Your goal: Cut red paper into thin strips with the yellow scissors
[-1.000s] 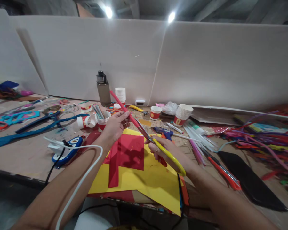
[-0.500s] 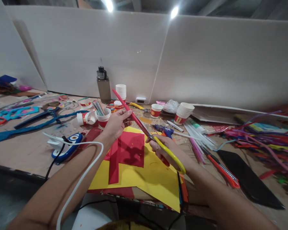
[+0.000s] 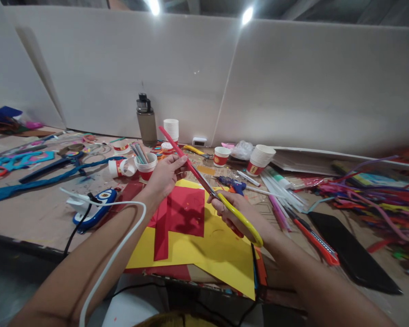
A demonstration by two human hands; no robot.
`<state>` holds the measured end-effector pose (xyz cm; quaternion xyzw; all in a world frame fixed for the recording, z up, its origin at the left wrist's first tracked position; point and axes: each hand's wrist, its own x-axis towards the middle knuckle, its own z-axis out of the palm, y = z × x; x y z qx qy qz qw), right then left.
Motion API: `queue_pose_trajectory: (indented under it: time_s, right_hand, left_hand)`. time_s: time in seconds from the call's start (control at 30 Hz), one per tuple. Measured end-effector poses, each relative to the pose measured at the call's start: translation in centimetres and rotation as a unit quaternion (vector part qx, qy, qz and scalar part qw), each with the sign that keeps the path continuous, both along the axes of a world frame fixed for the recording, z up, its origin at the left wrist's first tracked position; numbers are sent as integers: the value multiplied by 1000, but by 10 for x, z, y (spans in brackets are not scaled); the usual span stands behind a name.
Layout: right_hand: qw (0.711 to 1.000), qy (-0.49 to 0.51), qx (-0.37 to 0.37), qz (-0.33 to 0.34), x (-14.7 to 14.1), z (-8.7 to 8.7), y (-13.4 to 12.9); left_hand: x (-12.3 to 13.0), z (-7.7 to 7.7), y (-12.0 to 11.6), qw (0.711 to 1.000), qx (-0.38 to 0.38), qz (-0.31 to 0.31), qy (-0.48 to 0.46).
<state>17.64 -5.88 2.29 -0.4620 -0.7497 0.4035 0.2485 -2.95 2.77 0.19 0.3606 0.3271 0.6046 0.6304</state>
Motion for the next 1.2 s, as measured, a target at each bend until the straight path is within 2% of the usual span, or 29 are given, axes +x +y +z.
queue_pose_trajectory:
  time_s: [0.37,1.2]
  right_hand:
    - [1000,1,-31,0,0,0,-1]
    - [999,-1,-48,-21,0,-6,-3]
  left_hand:
    - [0,1,0,1000,-4,-2,-2]
    - [0,2,-1,1000,-7,-6,-7]
